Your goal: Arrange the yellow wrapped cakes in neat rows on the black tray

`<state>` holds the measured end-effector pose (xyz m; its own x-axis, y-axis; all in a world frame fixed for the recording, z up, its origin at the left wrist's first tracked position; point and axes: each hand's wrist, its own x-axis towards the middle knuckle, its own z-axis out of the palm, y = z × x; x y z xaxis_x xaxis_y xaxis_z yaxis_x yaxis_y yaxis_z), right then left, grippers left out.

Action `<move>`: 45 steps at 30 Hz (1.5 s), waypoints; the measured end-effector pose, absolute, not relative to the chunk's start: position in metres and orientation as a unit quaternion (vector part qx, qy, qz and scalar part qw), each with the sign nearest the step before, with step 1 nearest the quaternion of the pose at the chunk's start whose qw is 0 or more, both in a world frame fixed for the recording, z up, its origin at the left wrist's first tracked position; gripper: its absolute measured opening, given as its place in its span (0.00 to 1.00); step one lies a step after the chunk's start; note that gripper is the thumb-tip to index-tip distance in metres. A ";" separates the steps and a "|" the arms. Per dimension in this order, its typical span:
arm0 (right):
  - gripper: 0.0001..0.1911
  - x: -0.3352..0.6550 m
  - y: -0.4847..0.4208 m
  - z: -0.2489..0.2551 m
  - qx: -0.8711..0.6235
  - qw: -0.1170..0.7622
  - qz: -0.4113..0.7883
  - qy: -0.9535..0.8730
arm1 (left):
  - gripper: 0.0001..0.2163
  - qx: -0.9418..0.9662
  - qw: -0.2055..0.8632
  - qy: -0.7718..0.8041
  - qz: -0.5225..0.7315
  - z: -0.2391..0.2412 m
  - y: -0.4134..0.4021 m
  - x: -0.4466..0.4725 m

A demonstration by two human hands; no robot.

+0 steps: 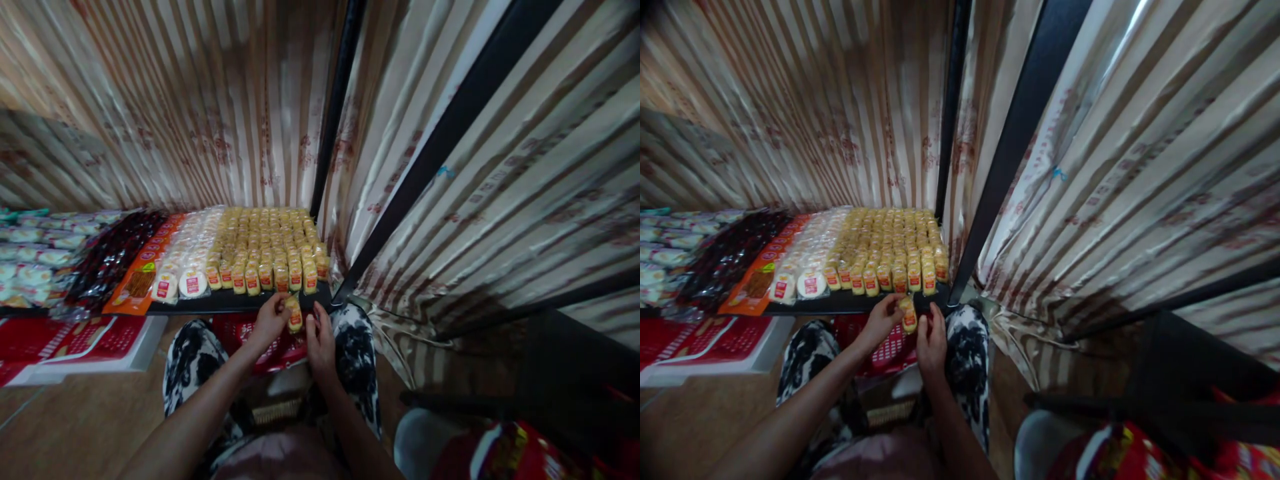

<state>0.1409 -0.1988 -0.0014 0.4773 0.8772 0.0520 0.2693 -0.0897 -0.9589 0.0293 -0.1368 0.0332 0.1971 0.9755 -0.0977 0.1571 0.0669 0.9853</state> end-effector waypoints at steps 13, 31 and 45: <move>0.34 0.151 -0.136 0.025 -0.691 0.528 0.205 -0.449 | 0.15 0.556 0.548 0.496 0.380 0.015 -0.132 0.032; 0.29 0.164 -0.111 0.014 -0.701 0.534 0.137 -0.452 | 0.16 0.522 0.558 0.520 0.381 0.003 -0.131 0.032; 0.29 0.162 -0.120 0.022 -0.704 0.508 0.148 -0.473 | 0.15 0.553 0.528 0.510 0.394 0.011 -0.131 0.025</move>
<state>0.1622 -0.1201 0.0215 0.5082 0.8170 0.2723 0.5158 -0.0355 -0.8560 0.0254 -0.1313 0.0112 0.1685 0.9803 -0.1026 0.1483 0.0777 0.9859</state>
